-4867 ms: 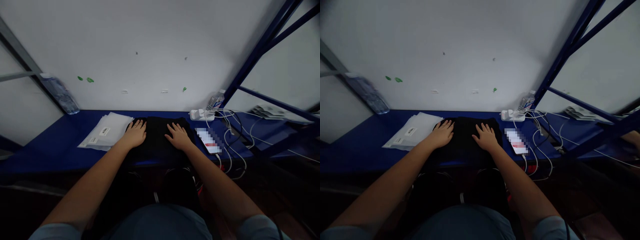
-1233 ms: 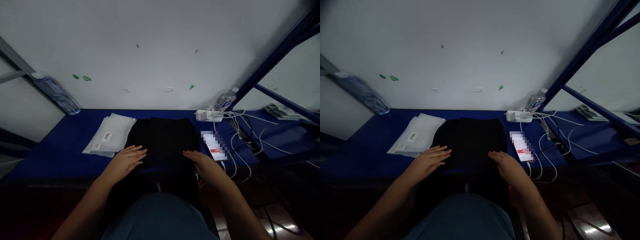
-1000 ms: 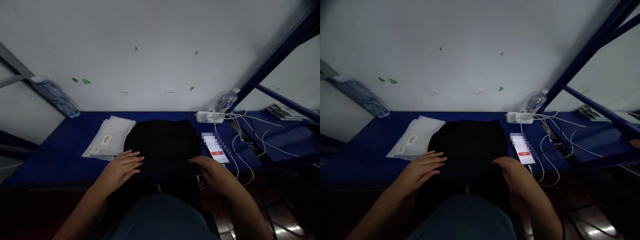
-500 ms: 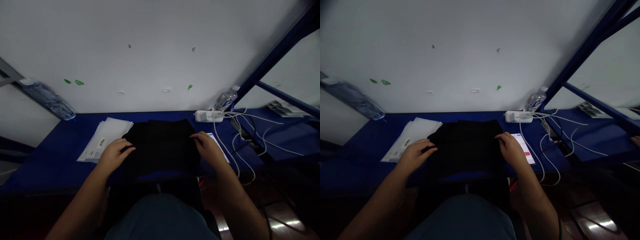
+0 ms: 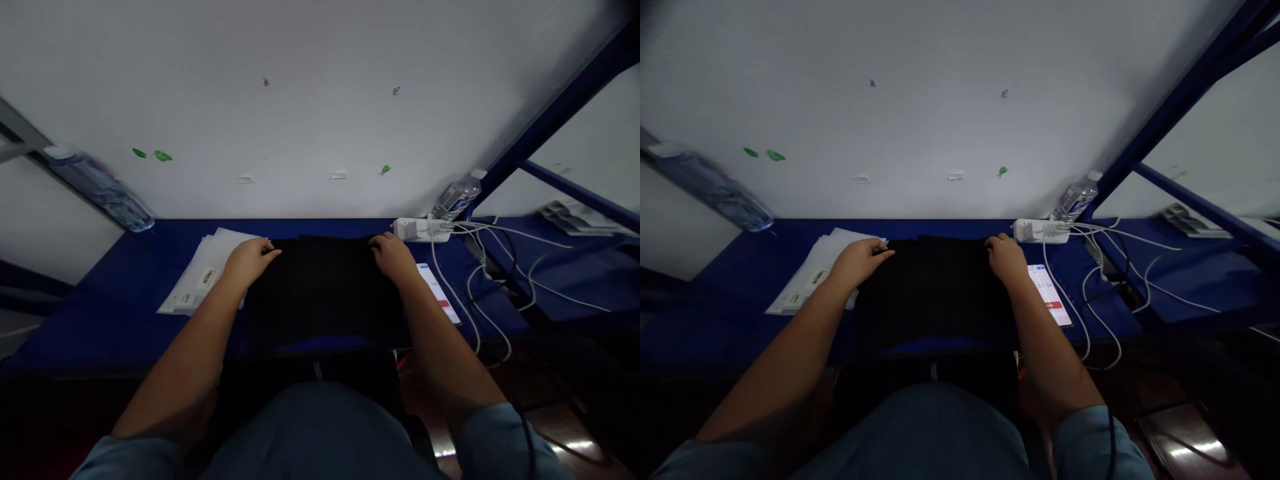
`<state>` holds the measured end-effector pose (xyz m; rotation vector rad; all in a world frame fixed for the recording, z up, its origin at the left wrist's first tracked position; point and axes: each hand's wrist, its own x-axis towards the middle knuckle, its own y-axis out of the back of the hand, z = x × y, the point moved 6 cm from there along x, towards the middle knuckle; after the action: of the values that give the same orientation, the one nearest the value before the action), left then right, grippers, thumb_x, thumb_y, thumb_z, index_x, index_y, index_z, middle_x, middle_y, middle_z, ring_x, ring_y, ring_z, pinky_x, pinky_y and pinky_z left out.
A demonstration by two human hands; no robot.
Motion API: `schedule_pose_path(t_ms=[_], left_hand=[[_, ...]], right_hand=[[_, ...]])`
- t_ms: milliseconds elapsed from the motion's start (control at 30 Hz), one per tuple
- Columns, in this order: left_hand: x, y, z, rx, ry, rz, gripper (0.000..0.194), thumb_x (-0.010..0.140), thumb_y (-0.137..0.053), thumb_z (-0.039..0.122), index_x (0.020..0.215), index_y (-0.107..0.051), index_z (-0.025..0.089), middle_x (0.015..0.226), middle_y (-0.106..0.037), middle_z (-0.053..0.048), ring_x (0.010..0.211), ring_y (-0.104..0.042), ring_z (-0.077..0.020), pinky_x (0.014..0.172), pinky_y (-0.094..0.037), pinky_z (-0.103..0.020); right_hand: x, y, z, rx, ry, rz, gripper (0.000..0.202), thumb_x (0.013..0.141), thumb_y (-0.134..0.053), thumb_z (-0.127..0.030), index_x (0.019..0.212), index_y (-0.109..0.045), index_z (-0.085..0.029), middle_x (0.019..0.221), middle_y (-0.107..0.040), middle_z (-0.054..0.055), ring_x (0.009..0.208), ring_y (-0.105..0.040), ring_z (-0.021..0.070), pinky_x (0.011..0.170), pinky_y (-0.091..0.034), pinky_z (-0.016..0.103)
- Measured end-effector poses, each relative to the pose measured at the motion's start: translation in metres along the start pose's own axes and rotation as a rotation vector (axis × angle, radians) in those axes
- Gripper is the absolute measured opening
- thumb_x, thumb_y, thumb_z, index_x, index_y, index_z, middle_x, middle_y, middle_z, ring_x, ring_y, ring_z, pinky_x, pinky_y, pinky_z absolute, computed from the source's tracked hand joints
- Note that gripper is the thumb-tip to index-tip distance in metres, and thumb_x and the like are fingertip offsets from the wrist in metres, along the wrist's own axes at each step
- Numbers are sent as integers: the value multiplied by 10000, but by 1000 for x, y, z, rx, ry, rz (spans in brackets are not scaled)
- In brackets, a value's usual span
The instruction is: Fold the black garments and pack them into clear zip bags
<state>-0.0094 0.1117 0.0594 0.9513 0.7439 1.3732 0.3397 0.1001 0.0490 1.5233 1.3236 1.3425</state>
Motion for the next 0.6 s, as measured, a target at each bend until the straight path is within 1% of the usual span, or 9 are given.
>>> schedule_pose_path(t_ms=[33,100,167,200,267,333,400,467,600], left_hand=[[-2,2,2,13,-44,47,214,888,-645,404,917,-704,201,893,-703,-72,833,-658,-248,736,-496,-354],[-12,11,11,35,-146,192,209,936,-565,323,1013,-700,184,1026,-689,-103,953,-657,-259,857,-522,-386],[-31,21,24,34,-263,310,278,984,-442,254,1095,-688,187,1121,-670,-110,1055,-643,-256,961,-515,-417],[-42,22,30,18,-336,309,310,999,-401,240,1125,-681,194,1150,-668,-103,1090,-639,-247,993,-511,-421],[-61,14,44,-6,-505,198,334,1016,-394,263,1216,-654,202,1269,-651,-95,1183,-620,-236,1040,-506,-423],[-75,-1,48,54,-610,70,370,1025,-423,327,1327,-603,211,1407,-601,-92,1296,-571,-251,1088,-483,-452],[-82,-18,44,133,-638,3,430,1028,-431,371,1411,-542,211,1492,-546,-95,1372,-518,-267,1130,-449,-485],[-83,-31,37,184,-634,-20,469,1033,-418,391,1455,-499,202,1527,-514,-101,1413,-480,-269,1160,-418,-495],[-81,-46,30,231,-626,-35,521,1026,-440,425,1485,-463,179,1560,-470,-114,1453,-430,-271,1187,-387,-488]], right_hand=[[-3,2,-2,-26,-11,35,299,914,-529,-165,1154,-707,-173,1115,-646,134,1065,-600,288,928,-495,426],[-15,8,-10,-39,-8,140,352,915,-530,-183,1230,-685,-167,1193,-627,164,1121,-581,322,948,-489,482],[-33,13,-26,12,69,219,382,941,-495,-203,1279,-665,-152,1266,-611,184,1188,-565,326,1010,-467,510],[-44,12,-37,45,140,210,388,955,-483,-222,1294,-659,-157,1300,-605,181,1220,-560,316,1051,-450,510],[-64,4,-55,65,246,118,407,980,-481,-284,1344,-635,-189,1409,-570,157,1318,-517,315,1126,-399,526],[-80,-6,-65,39,260,42,442,996,-469,-306,1410,-586,-208,1507,-509,145,1414,-442,328,1165,-350,558],[-87,-15,-67,9,236,-16,476,1011,-447,-318,1467,-528,-208,1565,-454,141,1467,-382,332,1180,-325,571],[-89,-23,-65,-10,214,-57,499,1020,-431,-335,1499,-486,-203,1592,-421,140,1488,-354,326,1189,-313,566],[-85,-29,-60,-17,208,-93,518,1026,-422,-359,1520,-456,-204,1602,-409,132,1498,-344,309,1204,-294,546]])
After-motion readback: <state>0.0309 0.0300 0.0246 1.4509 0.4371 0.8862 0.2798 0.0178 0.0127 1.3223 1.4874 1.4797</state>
